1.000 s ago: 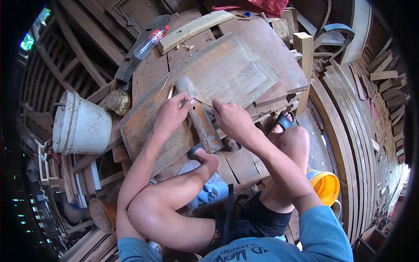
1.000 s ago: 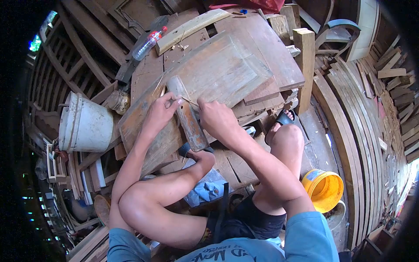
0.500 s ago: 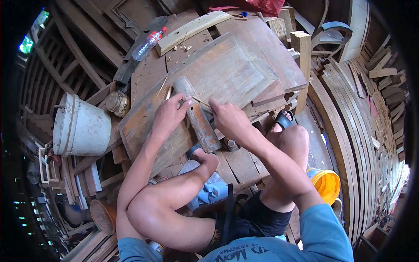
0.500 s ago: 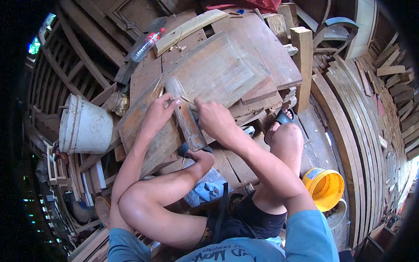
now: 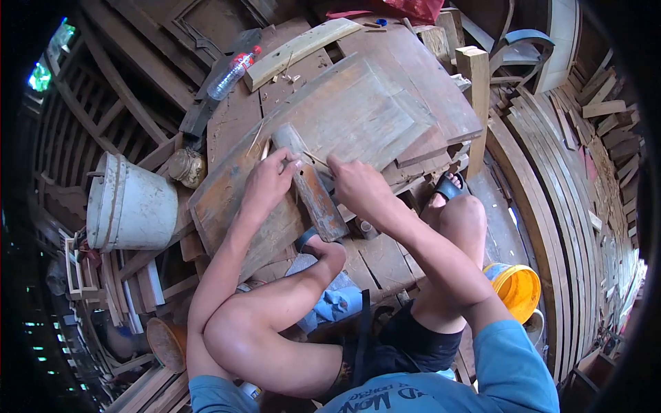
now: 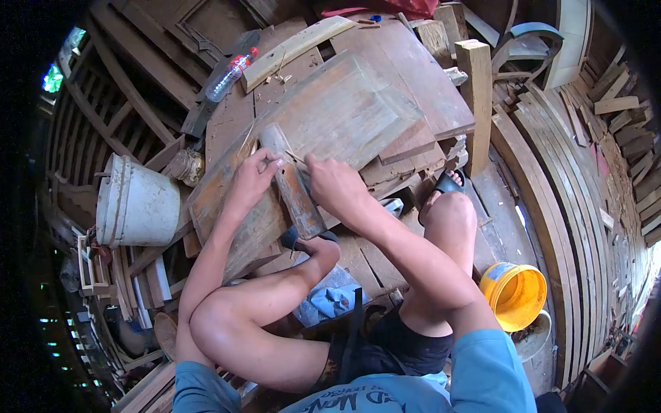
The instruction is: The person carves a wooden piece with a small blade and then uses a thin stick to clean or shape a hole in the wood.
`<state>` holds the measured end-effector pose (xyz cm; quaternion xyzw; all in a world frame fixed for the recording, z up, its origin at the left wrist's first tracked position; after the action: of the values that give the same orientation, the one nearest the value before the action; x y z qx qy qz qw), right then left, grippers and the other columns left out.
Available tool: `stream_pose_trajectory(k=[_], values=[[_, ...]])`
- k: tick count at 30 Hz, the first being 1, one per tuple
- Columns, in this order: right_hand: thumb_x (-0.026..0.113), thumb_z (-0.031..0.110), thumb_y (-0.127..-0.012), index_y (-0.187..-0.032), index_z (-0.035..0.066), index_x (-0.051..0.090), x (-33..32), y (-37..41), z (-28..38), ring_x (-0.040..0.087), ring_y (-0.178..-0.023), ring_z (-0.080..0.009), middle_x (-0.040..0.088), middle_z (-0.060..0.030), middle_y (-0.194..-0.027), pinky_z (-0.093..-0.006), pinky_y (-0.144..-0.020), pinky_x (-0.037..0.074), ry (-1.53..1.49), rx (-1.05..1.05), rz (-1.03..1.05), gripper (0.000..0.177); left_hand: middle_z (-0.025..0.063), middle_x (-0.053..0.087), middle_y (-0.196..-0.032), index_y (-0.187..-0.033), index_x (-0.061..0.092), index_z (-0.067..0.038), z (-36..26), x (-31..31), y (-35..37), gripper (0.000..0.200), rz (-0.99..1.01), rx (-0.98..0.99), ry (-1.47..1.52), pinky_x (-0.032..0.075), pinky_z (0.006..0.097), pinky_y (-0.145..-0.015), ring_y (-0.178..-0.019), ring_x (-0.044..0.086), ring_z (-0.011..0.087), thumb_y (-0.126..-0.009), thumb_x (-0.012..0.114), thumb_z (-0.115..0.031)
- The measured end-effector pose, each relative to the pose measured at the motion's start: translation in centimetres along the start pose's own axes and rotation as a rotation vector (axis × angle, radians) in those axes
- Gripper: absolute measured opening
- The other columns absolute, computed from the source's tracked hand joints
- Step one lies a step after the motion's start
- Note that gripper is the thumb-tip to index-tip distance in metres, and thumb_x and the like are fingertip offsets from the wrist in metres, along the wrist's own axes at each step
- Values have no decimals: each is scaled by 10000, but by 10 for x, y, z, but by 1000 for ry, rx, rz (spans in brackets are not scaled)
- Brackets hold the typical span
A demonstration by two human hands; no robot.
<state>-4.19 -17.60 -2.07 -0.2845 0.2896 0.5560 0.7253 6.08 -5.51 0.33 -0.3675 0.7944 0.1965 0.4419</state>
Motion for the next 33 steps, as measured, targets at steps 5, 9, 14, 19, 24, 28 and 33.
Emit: stream_pose_trajectory(k=[5, 9, 14, 19, 24, 28, 33], values=[[476, 64, -852, -1018, -11, 509, 4, 5, 2, 637, -753, -477, 629, -286, -752, -547, -678, 505, -31, -37, -25, 185, 77, 519, -620, -1030, 635, -29, -4, -7, 2, 211, -31, -7, -6, 405, 334, -588, -594, 451, 134, -924, 642, -211], [501, 51, -834, -1012, -41, 528, 3, -1, 2, 661, -737, -451, 643, -278, -748, -521, -639, 536, 13, -33, -17, 202, 72, 529, -626, -999, 626, -22, 2, 2, -3, 196, 1, -20, 17, 406, 330, -591, -602, 452, 131, -919, 648, -199], [506, 56, -834, -1009, -40, 527, 0, 5, 4, 663, -749, -451, 644, -284, -763, -517, -644, 539, 4, -43, -15, 200, 98, 603, -715, -1009, 624, -7, -8, -6, 2, 191, 13, -44, -19, 446, 312, -637, -655, 510, 137, -921, 642, -176], [521, 90, -863, -996, -47, 523, 10, -4, 6, 672, -760, -441, 650, -284, -775, -519, -636, 545, 19, -18, -37, 191, 185, 584, -671, -979, 607, -32, 8, 4, -3, 230, -28, 32, 21, 432, 417, -607, -619, 562, 331, -912, 636, -251], [513, 83, -868, -995, -60, 526, 0, 5, 10, 677, -766, -436, 655, -283, -782, -508, -631, 552, 23, -1, 26, 192, 76, 579, -680, -979, 629, -1, 1, -1, -1, 177, 22, -58, -4, 431, 312, -614, -632, 488, 129, -917, 645, -165], [527, 84, -861, -964, -62, 539, 5, -8, 11, 679, -761, -432, 658, -277, -783, -500, -628, 556, 11, -9, -26, 178, 200, 613, -718, -1007, 621, -44, 12, 7, -5, 225, -10, 20, 32, 453, 426, -641, -691, 611, 365, -915, 632, -250], [546, 96, -856, -932, -57, 551, -1, 4, 13, 684, -744, -417, 661, -271, -784, -479, -608, 562, 57, -37, -30, 171, 214, 623, -746, -1027, 630, -51, 5, 0, -3, 226, 9, -33, -1, 458, 437, -651, -721, 614, 393, -915, 632, -247]])
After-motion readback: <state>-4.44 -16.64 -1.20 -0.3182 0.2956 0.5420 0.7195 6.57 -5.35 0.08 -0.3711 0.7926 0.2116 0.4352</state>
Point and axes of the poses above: each hand's wrist, its own y-axis away from the middle knuckle, its own x-axis out of the palm, z = x × y, the point moved 8 cm from there along -y, towards the middle knuckle
